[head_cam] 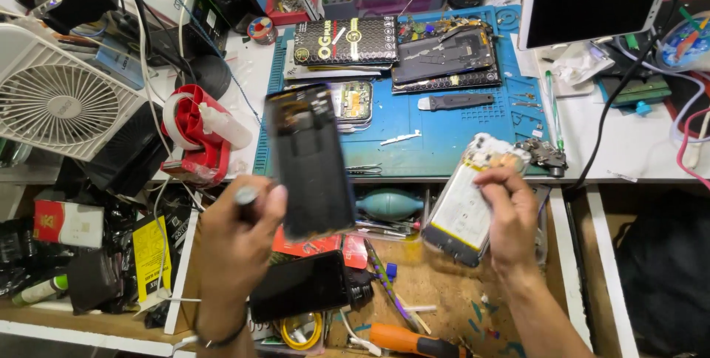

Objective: The person holds a disassembled smartphone and uses a small tool to work on the edges of the screen assembly. They then pick up a blue phone back cover and align it with the phone body before setting it down. Finally, they use a screwdriver to work on the internal components of the phone.

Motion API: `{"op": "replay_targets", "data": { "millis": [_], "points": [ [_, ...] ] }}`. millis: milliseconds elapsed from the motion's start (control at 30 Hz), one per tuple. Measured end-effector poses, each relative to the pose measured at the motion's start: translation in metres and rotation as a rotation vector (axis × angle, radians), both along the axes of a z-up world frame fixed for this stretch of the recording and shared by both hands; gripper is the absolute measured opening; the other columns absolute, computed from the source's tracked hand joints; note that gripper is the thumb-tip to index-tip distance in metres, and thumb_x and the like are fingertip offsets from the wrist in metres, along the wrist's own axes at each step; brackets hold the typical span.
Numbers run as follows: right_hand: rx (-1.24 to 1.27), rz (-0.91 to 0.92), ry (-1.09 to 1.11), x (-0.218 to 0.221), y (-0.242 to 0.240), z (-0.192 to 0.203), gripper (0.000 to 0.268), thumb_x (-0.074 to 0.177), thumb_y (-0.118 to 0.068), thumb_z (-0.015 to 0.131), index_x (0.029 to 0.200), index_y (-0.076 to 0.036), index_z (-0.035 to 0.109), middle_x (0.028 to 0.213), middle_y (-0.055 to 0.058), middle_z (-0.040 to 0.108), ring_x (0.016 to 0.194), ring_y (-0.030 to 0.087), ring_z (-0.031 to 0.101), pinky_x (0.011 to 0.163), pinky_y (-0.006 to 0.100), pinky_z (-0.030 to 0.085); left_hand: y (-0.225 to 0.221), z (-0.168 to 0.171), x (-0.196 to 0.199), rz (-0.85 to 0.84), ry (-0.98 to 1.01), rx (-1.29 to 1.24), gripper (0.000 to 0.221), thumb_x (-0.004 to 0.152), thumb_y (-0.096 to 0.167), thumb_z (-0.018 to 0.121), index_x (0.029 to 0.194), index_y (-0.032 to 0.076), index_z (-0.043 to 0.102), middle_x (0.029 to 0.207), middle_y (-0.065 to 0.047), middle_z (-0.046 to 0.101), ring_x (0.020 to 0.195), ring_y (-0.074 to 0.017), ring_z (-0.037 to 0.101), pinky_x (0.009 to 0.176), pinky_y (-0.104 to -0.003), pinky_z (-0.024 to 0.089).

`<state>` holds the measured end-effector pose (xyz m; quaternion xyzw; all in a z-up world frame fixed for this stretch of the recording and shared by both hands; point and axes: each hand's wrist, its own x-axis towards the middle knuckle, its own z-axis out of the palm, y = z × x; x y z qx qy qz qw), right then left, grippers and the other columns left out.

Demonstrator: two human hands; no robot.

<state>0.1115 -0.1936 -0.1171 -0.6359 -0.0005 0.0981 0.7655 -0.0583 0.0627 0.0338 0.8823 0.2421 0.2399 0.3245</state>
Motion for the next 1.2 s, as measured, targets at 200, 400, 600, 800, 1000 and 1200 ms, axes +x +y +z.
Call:
{"op": "replay_targets", "data": {
  "millis": [200,400,600,800,1000,1200],
  "points": [
    [-0.064,0.477,0.227,-0.047,0.032,0.002,0.017,0.087,-0.021,0.061,0.085,-0.006,0.069,0.103,0.016,0.066,0.08,0.034,0.071,0.058,0.038,0.061,-0.01,-0.065,-0.083,-0.001,-0.318,-0.392,0.037,0.085,0.008,0.066,0.063,0.013,0.037,0.072,-0.005,0.05,0.061,-0.0146,0.041,0.059,-0.028,0.031],
    [-0.211,0.694,0.005,-0.058,0.039,0.019,0.04,0.088,-0.041,0.062,0.08,-0.005,0.078,0.079,0.005,0.072,0.076,0.018,0.064,0.076,0.035,0.048,-0.055,-0.141,-0.076,-0.119,-0.198,-0.352,0.036,0.077,0.004,0.069,0.058,0.015,0.041,0.064,0.001,0.061,0.048,-0.0097,0.044,0.045,-0.026,0.034],
    [-0.321,0.572,0.101,-0.051,0.03,-0.002,0.034,0.09,-0.03,0.067,0.081,-0.001,0.082,0.082,0.002,0.074,0.08,0.013,0.064,0.076,0.03,0.049,-0.076,-0.128,-0.045,-0.24,-0.213,-0.413,0.039,0.08,0.002,0.071,0.058,0.014,0.041,0.062,0.002,0.055,0.049,-0.0085,0.044,0.045,-0.025,0.031],
    [-0.244,0.494,0.198,-0.043,0.021,-0.017,0.033,0.092,-0.022,0.068,0.077,0.005,0.08,0.073,0.009,0.07,0.07,0.021,0.063,0.066,0.035,0.046,-0.073,-0.139,-0.032,-0.344,-0.236,-0.569,0.046,0.093,0.017,0.079,0.063,0.013,0.045,0.063,0.0,0.054,0.054,-0.0092,0.045,0.051,-0.025,0.035],
    [-0.287,0.475,0.208,-0.041,0.017,-0.027,0.038,0.089,-0.026,0.071,0.071,0.005,0.081,0.066,0.007,0.064,0.062,0.02,0.056,0.06,0.032,0.037,-0.061,-0.149,-0.021,-0.384,-0.197,-0.601,0.042,0.091,0.014,0.084,0.067,0.011,0.05,0.062,-0.002,0.055,0.054,-0.0115,0.052,0.054,-0.026,0.043],
    [-0.228,0.394,0.324,-0.044,0.011,-0.043,0.035,0.088,-0.02,0.073,0.078,0.011,0.085,0.072,0.012,0.068,0.068,0.024,0.063,0.065,0.034,0.042,-0.069,-0.149,-0.019,-0.316,-0.231,-0.717,0.042,0.099,0.018,0.07,0.062,0.006,0.054,0.057,-0.006,0.056,0.047,-0.0132,0.053,0.046,-0.025,0.036]
  ]
}}
